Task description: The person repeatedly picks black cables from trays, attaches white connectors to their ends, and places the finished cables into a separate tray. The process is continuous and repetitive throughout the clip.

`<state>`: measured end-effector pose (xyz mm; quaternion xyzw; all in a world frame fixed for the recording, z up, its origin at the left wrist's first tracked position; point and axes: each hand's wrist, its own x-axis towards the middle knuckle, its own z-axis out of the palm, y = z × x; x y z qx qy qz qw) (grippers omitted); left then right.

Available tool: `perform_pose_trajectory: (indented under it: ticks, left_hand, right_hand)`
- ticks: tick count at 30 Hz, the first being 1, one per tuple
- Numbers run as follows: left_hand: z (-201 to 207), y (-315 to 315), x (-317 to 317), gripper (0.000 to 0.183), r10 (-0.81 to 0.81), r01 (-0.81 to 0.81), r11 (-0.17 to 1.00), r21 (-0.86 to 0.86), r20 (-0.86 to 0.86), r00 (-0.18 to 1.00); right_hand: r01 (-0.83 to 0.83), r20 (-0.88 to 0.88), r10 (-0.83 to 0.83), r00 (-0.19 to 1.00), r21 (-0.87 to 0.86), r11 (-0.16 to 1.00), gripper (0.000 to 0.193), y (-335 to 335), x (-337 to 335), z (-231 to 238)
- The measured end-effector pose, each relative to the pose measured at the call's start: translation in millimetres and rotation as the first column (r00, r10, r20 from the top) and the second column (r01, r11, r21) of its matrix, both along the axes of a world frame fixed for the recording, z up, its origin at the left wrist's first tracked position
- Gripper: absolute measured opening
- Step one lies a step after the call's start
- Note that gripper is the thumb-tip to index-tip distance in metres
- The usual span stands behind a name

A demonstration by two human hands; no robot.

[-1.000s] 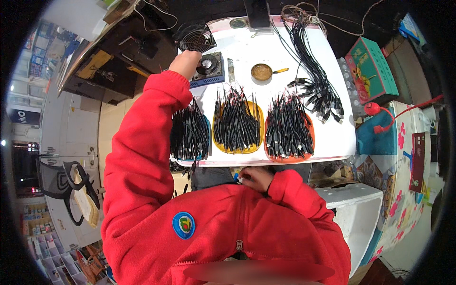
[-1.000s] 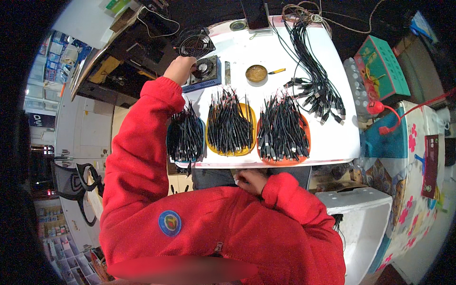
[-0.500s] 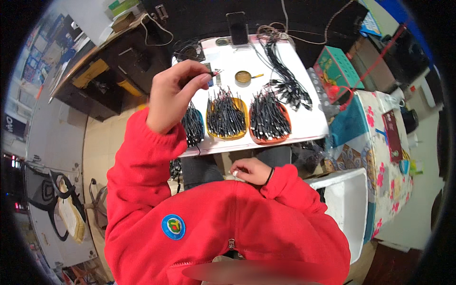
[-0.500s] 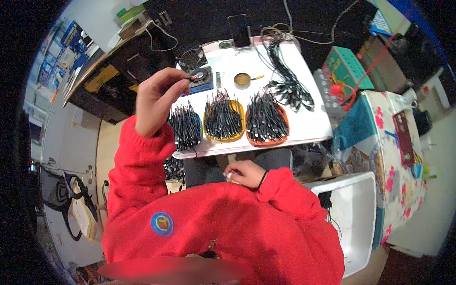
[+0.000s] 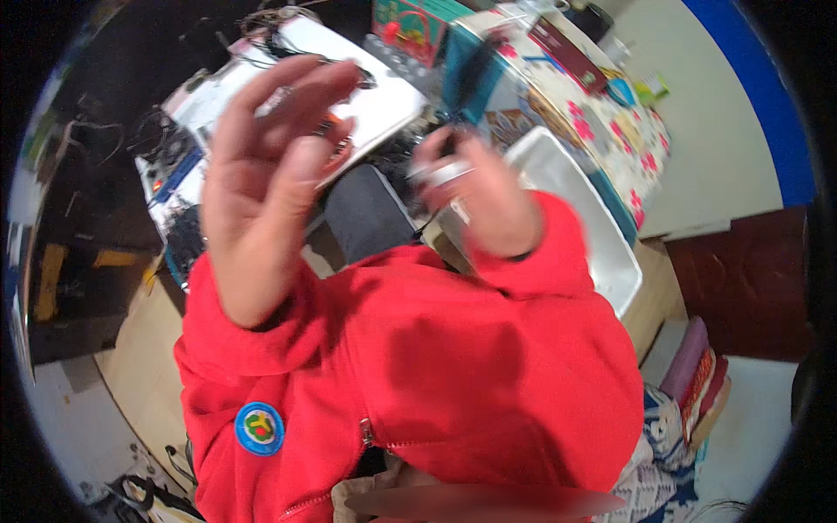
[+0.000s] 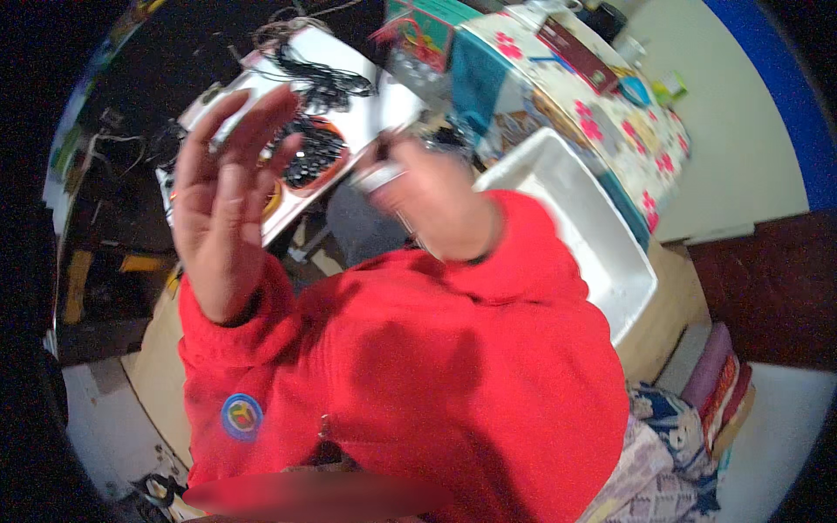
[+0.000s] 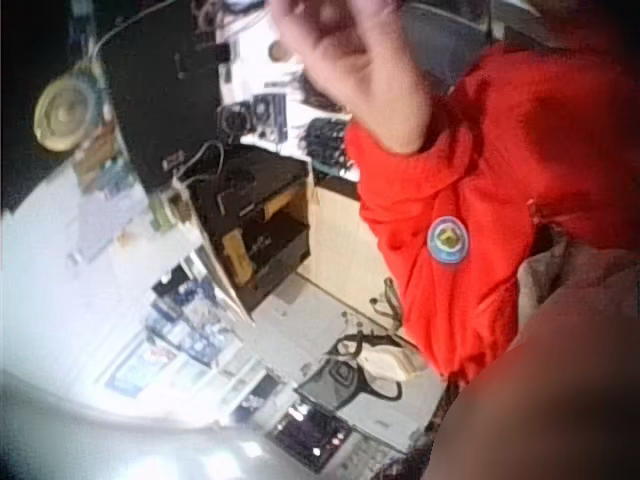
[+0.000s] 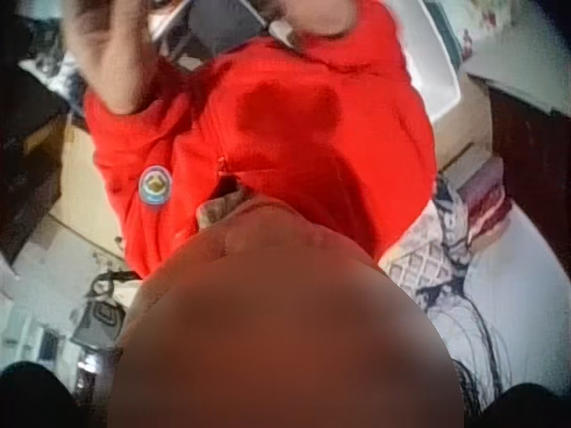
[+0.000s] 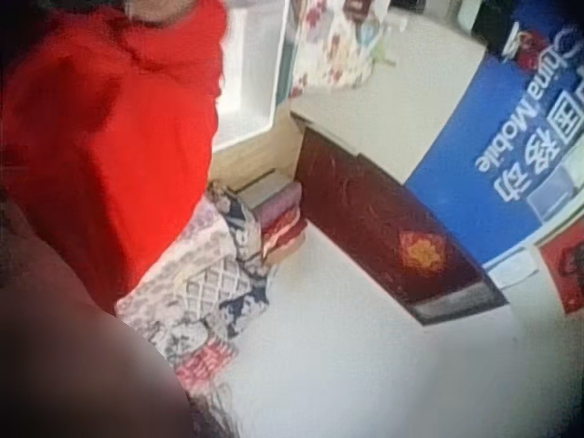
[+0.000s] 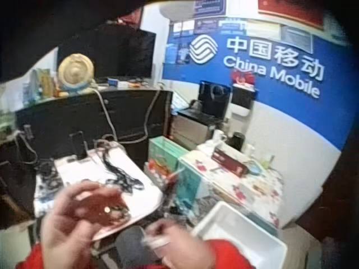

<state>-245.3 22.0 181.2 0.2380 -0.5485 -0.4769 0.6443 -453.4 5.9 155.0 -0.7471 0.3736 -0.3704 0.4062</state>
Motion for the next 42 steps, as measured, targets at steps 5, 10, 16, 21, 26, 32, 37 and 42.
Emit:
perform_pose_trajectory:
  ticks: [5, 10, 16, 21, 26, 32, 37, 42]
  left_hand:
    - [-27.6, -1.2, 49.3, 0.042, 0.122, -0.160, 0.979, 0.128, 0.265, 0.957]
    - [-86.7, 19.7, 104.8, 0.024, 0.155, -0.282, 0.902, 0.326, 0.366, 0.918]
    - [-131.7, 62.1, 160.4, 0.019, 0.237, -0.508, 0.717, 0.477, 0.517, 0.822]
    - [-146.8, 67.9, 194.2, 0.014, 0.463, -0.817, 0.561, 0.132, 0.768, 0.443]
    - [-139.0, 34.7, 226.8, 0.009, 0.455, -0.830, 0.515, -0.214, 0.889, 0.053]
    - [-161.4, -34.6, 238.9, 0.026, 0.240, -0.753, 0.488, -0.442, 0.897, -0.371]
    - [-179.4, -46.8, 246.2, 0.017, 0.197, -0.734, 0.480, -0.480, 0.874, -0.443]
    - [-187.1, -48.0, 246.6, 0.013, 0.205, -0.749, 0.440, -0.495, 0.868, -0.453]
  right_hand:
    - [0.283, -0.313, -0.325, 0.892, -0.174, 0.943, 0.016, 19.6, -134.4, 16.4]
    - [0.351, -0.628, -0.160, 0.762, 0.193, 0.916, 0.018, -11.9, -206.7, -112.5]
    - [0.330, -0.746, 0.411, 0.524, 0.623, 0.709, 0.031, -48.9, -218.5, -290.7]
    - [0.373, -0.935, 0.282, 0.217, 0.346, 0.861, 0.054, -71.1, -194.8, -288.1]
    - [0.162, -0.954, 0.036, 0.299, 0.088, 0.983, 0.033, -83.2, -137.6, -176.3]
    - [-0.123, -0.742, 0.068, 0.666, -0.019, 0.992, 0.022, -88.1, 35.0, -92.0]
    - [-0.291, -0.493, 0.197, 0.847, -0.122, 0.949, 0.018, -119.0, 162.1, -97.8]
    - [-0.231, -0.653, 0.120, 0.748, -0.086, 0.969, 0.028, -145.3, 255.5, -113.4]
